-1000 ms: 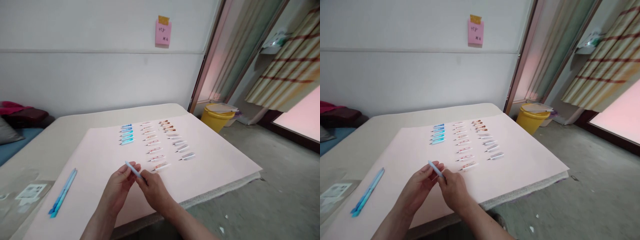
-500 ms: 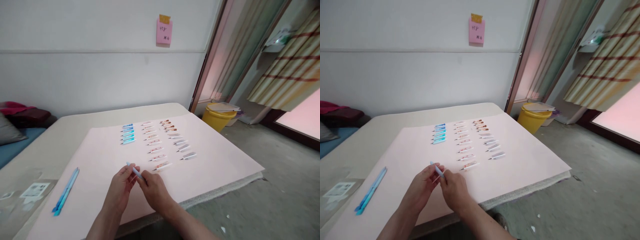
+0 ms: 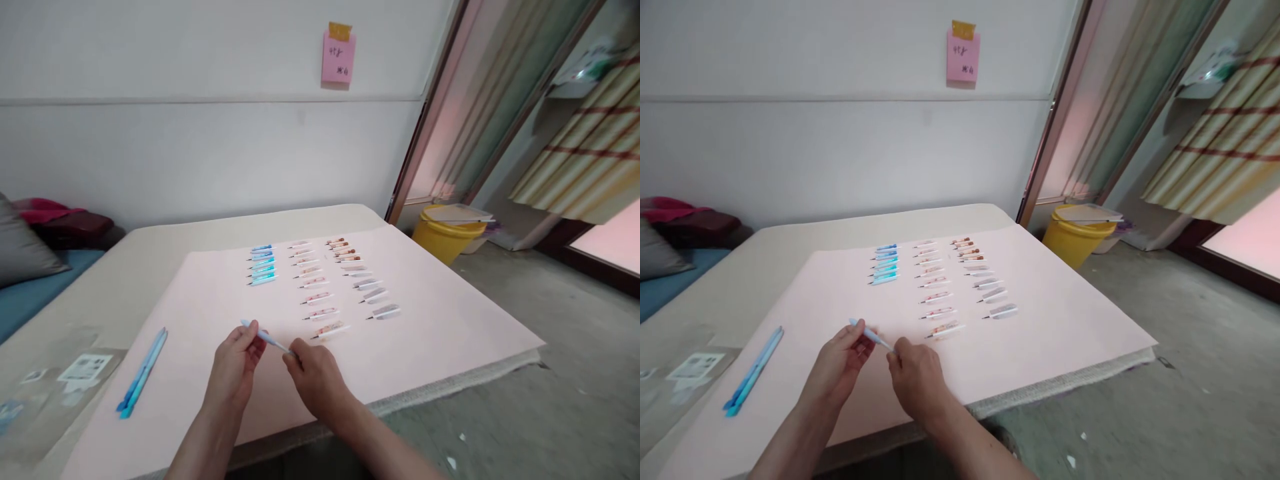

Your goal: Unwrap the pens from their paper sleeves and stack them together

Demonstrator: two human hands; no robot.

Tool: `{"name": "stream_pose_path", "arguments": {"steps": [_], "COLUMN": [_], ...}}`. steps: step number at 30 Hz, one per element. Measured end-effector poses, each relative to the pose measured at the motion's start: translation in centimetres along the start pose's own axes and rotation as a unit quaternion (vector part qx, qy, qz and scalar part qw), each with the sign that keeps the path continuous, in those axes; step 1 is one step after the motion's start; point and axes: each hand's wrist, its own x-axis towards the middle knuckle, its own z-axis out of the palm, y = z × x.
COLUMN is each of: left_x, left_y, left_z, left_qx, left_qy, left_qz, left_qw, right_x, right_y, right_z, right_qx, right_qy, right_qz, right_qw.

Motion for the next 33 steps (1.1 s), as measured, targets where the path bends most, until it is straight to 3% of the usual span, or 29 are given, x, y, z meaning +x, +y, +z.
{"name": "stream_pose_path", "arguments": {"steps": [9,18,24,28,33], "left_x": [0.2,-0.5,1.5,2.0,1.6], "left_y": [0.1,-0.5,-0.1,0.7,0.9], "left_z": [-0.2,0.6,-1.1,-1.7,-1.4], "left_qx": [0.007,-0.008,-0.078,-0.113,-0.115], "left_qy": [0.038,0.005,0.101,0.113,0.108], "left_qz": [-0.009,-0.006,-0.029,-0.041,-0.053], "left_qw": [0.999,1.0,0.991,0.986,0.986], "right_x": [0.7,1.0,1.6,1.8,1.8], "right_y": [0.3,0.4,1.1,1.6,2.0], "right_z": [-1.1,-0.8,-2.1,-3.2,-3.5], "right_qx": [0.198,0.251,0.357,0.387,0.441], "right_qy": [-0.072,-0.054,-0.108,-0.12,-0.107], "right_qz": [0.004,0.058,0.131,0.178,0.183], "right_qw": [0.978,0.965,0.919,0.897,0.872]}}
